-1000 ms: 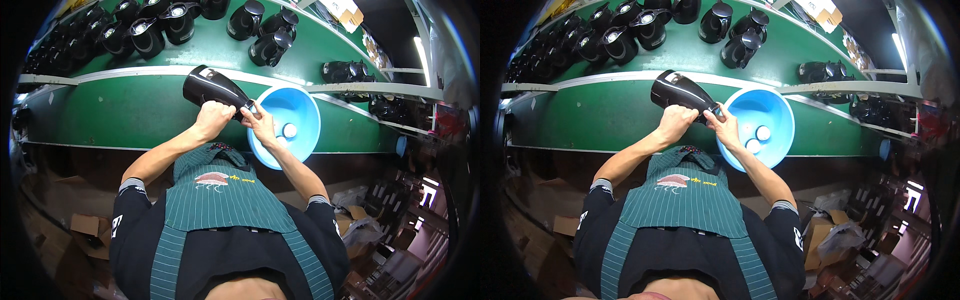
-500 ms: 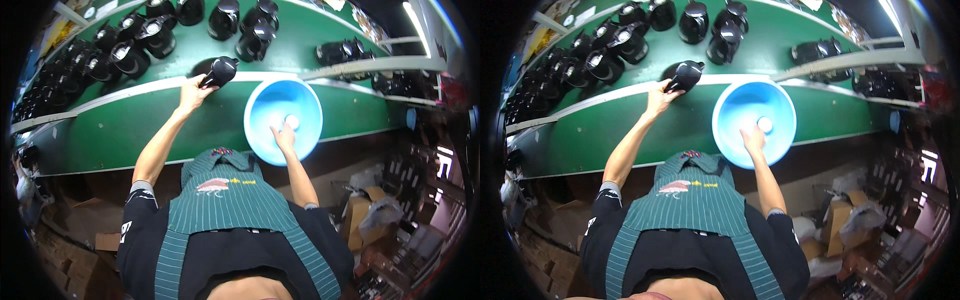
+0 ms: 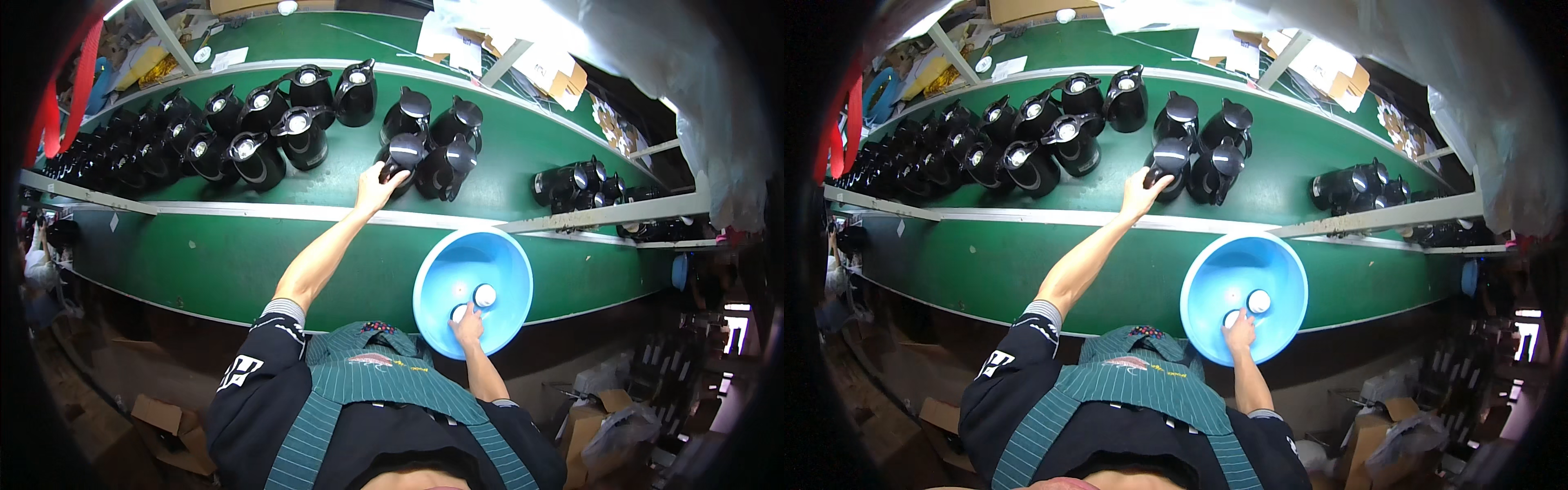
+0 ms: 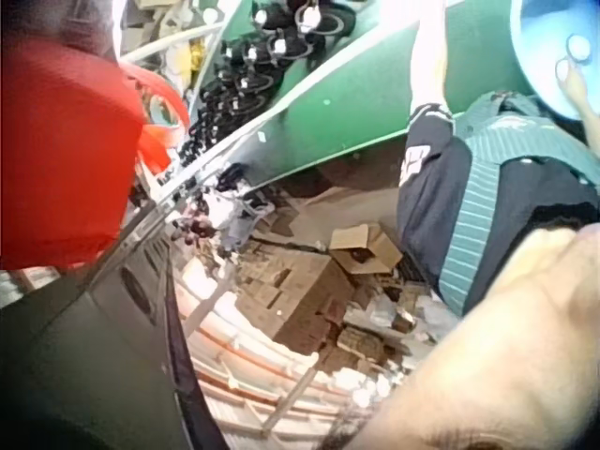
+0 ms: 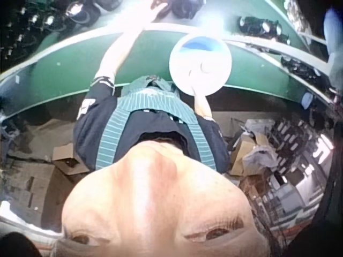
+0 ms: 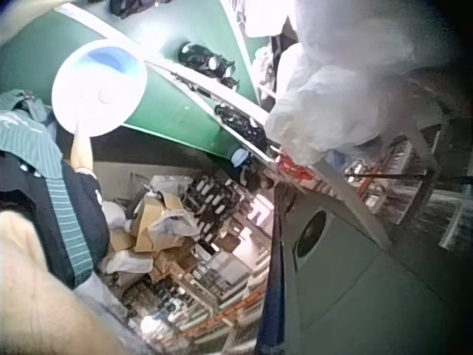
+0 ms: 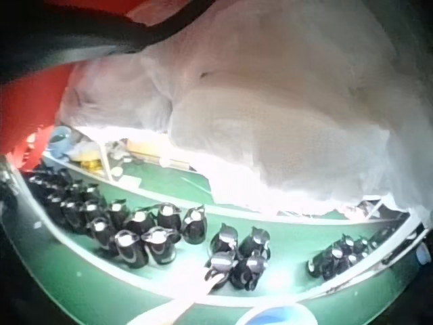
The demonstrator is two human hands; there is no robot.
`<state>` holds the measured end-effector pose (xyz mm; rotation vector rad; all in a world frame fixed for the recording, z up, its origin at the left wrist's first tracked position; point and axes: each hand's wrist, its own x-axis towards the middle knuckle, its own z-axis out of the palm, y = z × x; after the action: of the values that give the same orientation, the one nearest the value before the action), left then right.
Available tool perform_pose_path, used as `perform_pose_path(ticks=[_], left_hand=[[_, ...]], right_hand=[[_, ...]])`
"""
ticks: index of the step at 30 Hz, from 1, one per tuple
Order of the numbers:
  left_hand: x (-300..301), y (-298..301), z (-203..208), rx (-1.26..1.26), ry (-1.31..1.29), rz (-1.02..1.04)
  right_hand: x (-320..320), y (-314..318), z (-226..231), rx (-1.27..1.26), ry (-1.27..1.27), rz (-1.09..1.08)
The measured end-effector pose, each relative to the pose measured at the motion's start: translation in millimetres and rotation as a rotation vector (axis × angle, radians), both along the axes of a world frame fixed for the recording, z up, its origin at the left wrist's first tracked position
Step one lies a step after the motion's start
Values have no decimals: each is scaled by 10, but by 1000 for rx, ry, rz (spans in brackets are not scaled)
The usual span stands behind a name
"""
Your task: The person repeatedly picks up black kettles from a green workbench, takes white circular caps from a blue basin, and screws the caps onto the kettle openings. After securing each cap, the person places the kettle back on the bench. The person also refills the basin from a large plastic bag of caps.
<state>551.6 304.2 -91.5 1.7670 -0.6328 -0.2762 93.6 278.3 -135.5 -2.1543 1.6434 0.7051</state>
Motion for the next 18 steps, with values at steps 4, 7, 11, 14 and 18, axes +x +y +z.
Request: perform_pose_path(ticks=[4, 7, 11, 14, 18], left_hand=[[566, 78, -194, 65, -214, 255], [1129, -195, 40, 134, -507, 284], [2003, -437, 33, 336, -252, 300], [1802, -741, 184, 625, -95, 110], [1667, -452, -133, 199, 180, 29]], right_hand=[[68, -9, 155, -67, -168, -77], [56, 7, 304, -221, -370, -152], [191, -119, 420, -303, -559, -132], [-9, -64, 507, -359, -576, -209], [368, -225, 942, -248, -631, -323]])
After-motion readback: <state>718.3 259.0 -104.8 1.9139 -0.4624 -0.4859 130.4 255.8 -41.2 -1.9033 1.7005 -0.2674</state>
